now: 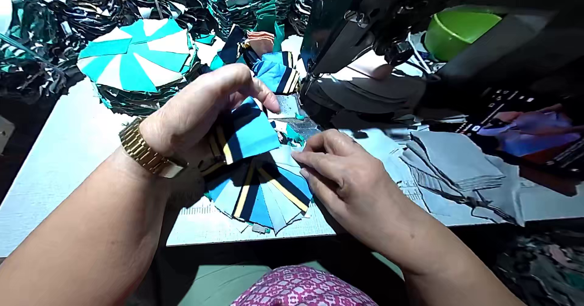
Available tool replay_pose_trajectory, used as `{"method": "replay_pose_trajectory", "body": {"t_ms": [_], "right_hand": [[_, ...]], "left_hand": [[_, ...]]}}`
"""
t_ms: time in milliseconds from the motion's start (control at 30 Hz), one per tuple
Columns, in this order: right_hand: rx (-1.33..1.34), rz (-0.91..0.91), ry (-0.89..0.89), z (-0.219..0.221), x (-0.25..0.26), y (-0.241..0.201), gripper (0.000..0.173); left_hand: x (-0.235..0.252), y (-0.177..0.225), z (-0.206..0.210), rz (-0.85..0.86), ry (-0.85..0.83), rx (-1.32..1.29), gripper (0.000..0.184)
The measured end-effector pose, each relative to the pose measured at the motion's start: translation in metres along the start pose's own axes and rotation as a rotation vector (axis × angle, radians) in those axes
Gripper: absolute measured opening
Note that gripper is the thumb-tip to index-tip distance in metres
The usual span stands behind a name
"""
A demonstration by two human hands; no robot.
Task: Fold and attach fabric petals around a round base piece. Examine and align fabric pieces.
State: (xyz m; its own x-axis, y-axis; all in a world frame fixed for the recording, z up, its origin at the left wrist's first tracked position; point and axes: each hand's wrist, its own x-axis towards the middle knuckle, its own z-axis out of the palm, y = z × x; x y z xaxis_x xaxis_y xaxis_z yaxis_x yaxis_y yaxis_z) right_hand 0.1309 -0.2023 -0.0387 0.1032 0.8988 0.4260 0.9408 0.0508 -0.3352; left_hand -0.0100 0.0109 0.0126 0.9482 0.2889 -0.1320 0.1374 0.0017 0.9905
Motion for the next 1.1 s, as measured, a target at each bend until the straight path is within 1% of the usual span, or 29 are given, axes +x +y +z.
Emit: {"method": "replay_pose_trajectory", "body": {"t_ms": [33, 100, 167, 233, 300, 433, 567, 600, 667, 767, 900, 1000, 1100], "right_hand": [[-0.033, 0.012, -0.006, 0.000, -0.001, -0.004, 0.027], [-0.089, 0.041, -0.005, 0.001, -0.004, -0.012, 0.029], [-0.088, 0.060, 0.011, 0.002, -0.007, -0.017, 0.026], [-0.016, 0.089, 0.036, -0.001, -0.010, -0.017, 0.024], [0.039, 0.108, 0.118, -0.009, -0.010, -0.013, 0.021], [0.160, 0.187, 0.274, -0.026, -0.009, -0.008, 0.025], [0.360, 0.246, 0.315, -0.024, -0.003, -0.013, 0.032], [0.396, 0.250, 0.329, -0.021, -0.001, -0.014, 0.034], [0.403, 0.231, 0.371, -0.015, 0.002, -0.017, 0.034], [0.304, 0.154, 0.435, -0.012, 0.006, -0.018, 0.025], [0.121, 0.063, 0.496, -0.012, 0.007, -0.017, 0.018], [0.090, 0.010, 0.514, -0.011, 0.007, -0.017, 0.014], [0.084, -0.041, 0.509, -0.011, 0.007, -0.019, 0.009]], "left_hand": [[-0.001, 0.000, 0.000, -0.019, -0.021, -0.069, 0.039], [-0.002, 0.000, 0.002, -0.010, -0.045, -0.075, 0.037], [-0.002, 0.000, 0.004, 0.054, -0.095, -0.052, 0.050], [-0.001, -0.001, 0.004, 0.110, -0.150, -0.068, 0.059], [0.000, -0.002, 0.005, 0.120, -0.159, -0.072, 0.064], [0.001, -0.003, 0.006, 0.119, -0.167, -0.073, 0.070], [0.004, -0.007, 0.010, 0.158, -0.220, -0.102, 0.071], [0.004, -0.007, 0.011, 0.164, -0.225, -0.105, 0.070], [0.005, -0.008, 0.013, 0.167, -0.235, -0.092, 0.068], [0.007, -0.011, 0.012, 0.181, -0.265, -0.087, 0.061], [0.005, -0.009, 0.014, 0.164, -0.251, -0.075, 0.048], [0.003, -0.008, 0.015, 0.157, -0.221, -0.088, 0.038], [0.004, -0.010, 0.015, 0.176, -0.216, -0.092, 0.035]]}}
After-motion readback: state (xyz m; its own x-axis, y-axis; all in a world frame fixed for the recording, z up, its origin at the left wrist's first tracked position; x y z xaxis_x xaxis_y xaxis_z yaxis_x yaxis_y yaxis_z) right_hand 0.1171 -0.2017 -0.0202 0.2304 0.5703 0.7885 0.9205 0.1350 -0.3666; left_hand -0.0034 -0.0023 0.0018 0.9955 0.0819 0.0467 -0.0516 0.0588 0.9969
